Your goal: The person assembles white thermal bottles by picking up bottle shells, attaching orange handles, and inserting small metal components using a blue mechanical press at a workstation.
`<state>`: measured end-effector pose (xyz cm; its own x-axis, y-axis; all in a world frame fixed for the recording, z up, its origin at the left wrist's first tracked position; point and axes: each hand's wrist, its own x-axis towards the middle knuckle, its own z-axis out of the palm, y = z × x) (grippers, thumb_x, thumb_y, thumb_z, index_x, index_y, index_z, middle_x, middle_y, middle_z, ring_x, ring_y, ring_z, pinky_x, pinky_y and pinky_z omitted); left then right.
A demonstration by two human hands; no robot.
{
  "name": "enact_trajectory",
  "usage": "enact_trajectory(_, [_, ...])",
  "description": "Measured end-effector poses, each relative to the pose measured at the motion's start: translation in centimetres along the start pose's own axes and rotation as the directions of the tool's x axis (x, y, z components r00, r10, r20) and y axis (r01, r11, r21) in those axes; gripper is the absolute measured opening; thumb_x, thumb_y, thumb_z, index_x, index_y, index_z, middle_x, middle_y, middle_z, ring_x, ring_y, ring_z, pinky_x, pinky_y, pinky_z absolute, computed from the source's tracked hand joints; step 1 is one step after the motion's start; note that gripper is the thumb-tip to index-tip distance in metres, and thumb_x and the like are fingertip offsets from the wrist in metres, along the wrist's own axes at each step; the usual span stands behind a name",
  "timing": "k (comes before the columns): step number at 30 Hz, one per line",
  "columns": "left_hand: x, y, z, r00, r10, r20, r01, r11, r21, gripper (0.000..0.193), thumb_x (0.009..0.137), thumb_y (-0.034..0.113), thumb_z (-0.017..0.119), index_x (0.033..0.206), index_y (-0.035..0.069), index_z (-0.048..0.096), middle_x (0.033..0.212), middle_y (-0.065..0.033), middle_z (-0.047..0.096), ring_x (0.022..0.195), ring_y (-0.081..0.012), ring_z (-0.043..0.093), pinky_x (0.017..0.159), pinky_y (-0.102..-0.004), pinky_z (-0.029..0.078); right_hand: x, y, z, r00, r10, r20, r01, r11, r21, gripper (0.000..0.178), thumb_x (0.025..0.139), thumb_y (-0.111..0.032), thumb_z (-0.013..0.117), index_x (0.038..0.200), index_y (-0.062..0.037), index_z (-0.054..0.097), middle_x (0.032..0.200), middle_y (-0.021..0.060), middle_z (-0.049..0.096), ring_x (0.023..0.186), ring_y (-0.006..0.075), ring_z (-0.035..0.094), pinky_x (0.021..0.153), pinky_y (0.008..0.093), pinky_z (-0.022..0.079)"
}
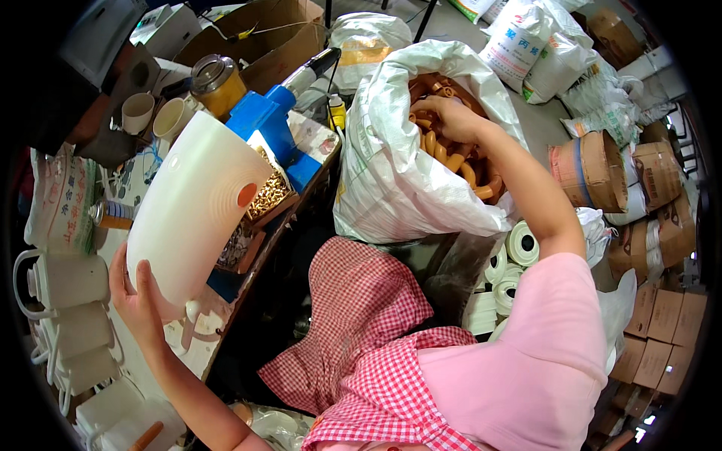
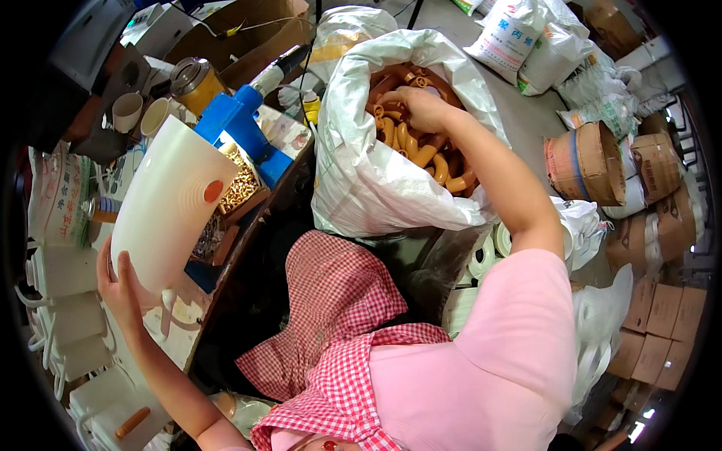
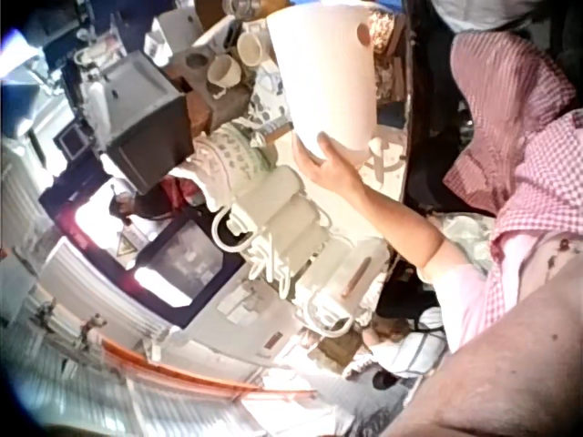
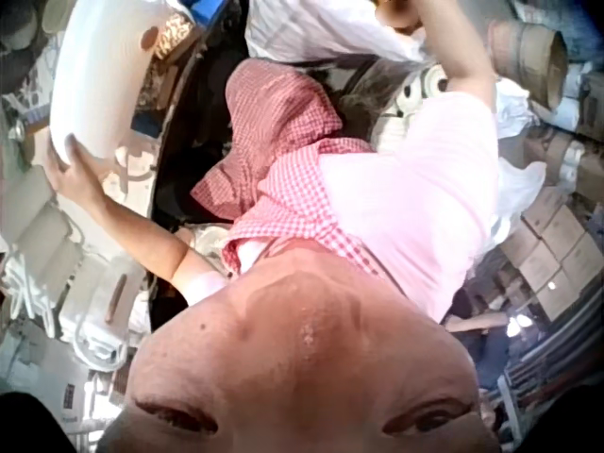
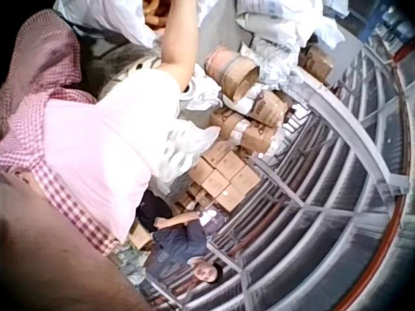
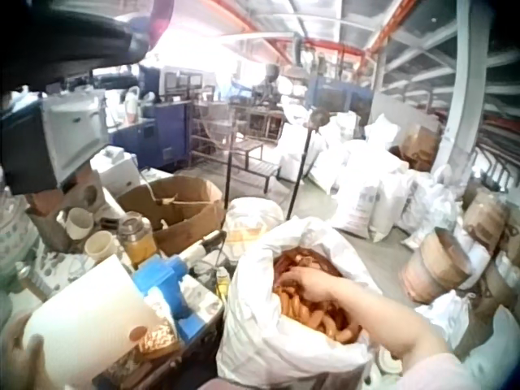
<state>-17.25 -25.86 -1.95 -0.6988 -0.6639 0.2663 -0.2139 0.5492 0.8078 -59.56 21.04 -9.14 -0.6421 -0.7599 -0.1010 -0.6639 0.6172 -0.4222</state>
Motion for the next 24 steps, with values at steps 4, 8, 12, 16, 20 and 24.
enact_trajectory(4, [-0.3, -0.2, 0.0, 0.999, -0.019, -0.041, 0.020, 1.000, 0.017, 0.047, 0.097, 0.017, 0.068, 0.137, -0.004, 0.056, 0.140, -0.0159, 0.057, 0.132, -0.0261, 0.052, 0.112, -0.0376, 0.039, -0.4, -1.9, -0.3, 0.991, 0.030, 0.133, -0.028, 1.000, -0.010, 0.040, 0.072, 0.008, 0.068, 0.108, -0.0087, 0.071, 0.114, 0.0153, 0.059, 0.109, 0.0364, 0.060, 0.094, 0.0422, 0.049])
enact_trajectory(8, [-0.3, -0.9, 0.1, 0.998, -0.018, -0.061, 0.020, 0.999, 0.032, 0.048, 0.097, 0.019, 0.068, 0.138, -0.003, 0.055, 0.140, -0.0163, 0.057, 0.132, -0.0257, 0.052, 0.112, -0.0371, 0.039, -2.5, -4.0, -1.6, 0.997, 0.060, 0.056, -0.055, 0.994, -0.093, 0.029, 0.072, 0.002, 0.071, 0.100, -0.0072, 0.070, 0.109, 0.0128, 0.060, 0.103, 0.0334, 0.062, 0.084, 0.0421, 0.051])
enact_trajectory(12, [-0.2, -0.3, 0.3, 0.998, -0.025, -0.051, 0.027, 0.999, 0.040, 0.048, 0.098, 0.021, 0.068, 0.138, -0.003, 0.055, 0.140, -0.0166, 0.057, 0.132, -0.0257, 0.052, 0.112, -0.0370, 0.039, -4.9, -6.0, -2.7, 0.961, -0.189, -0.203, 0.164, 0.977, -0.132, 0.028, 0.072, -0.006, 0.076, 0.099, -0.0046, 0.068, 0.099, 0.0113, 0.061, 0.096, 0.0319, 0.062, 0.082, 0.0412, 0.051])
enact_trajectory(16, [0.1, -1.4, -0.3, 0.999, 0.009, -0.054, -0.007, 0.999, 0.041, 0.049, 0.098, 0.022, 0.068, 0.137, -0.004, 0.055, 0.140, -0.0168, 0.056, 0.131, -0.0259, 0.053, 0.112, -0.0371, 0.039, -5.7, -9.0, -2.8, 0.909, -0.303, -0.286, 0.291, 0.953, -0.084, 0.029, 0.074, -0.015, 0.079, 0.098, -0.0032, 0.069, 0.093, 0.0106, 0.061, 0.094, 0.0306, 0.061, 0.082, 0.0400, 0.050])
enact_trajectory(20, [0.4, -1.0, 0.3, 0.997, 0.053, -0.047, -0.050, 0.996, 0.073, 0.050, 0.098, 0.023, 0.069, 0.137, -0.004, 0.055, 0.139, -0.0169, 0.056, 0.131, -0.0259, 0.053, 0.112, -0.0374, 0.039, -6.7, -10.4, -3.4, 0.874, -0.350, -0.338, 0.317, 0.936, -0.151, 0.030, 0.073, -0.017, 0.083, 0.098, -0.0054, 0.072, 0.095, 0.0081, 0.060, 0.092, 0.0287, 0.060, 0.082, 0.0396, 0.050])
enact_trajectory(24, [0.3, -1.0, 0.4, 0.996, 0.084, -0.039, -0.080, 0.993, 0.089, 0.049, 0.097, 0.022, 0.069, 0.137, -0.004, 0.056, 0.138, -0.0172, 0.056, 0.130, -0.0265, 0.053, 0.113, -0.0380, 0.039, -7.2, -11.9, -4.0, 0.851, -0.396, -0.345, 0.414, 0.910, -0.024, 0.031, 0.073, -0.016, 0.084, 0.100, -0.0063, 0.072, 0.099, 0.0080, 0.064, 0.090, 0.0268, 0.062, 0.082, 0.0363, 0.051])
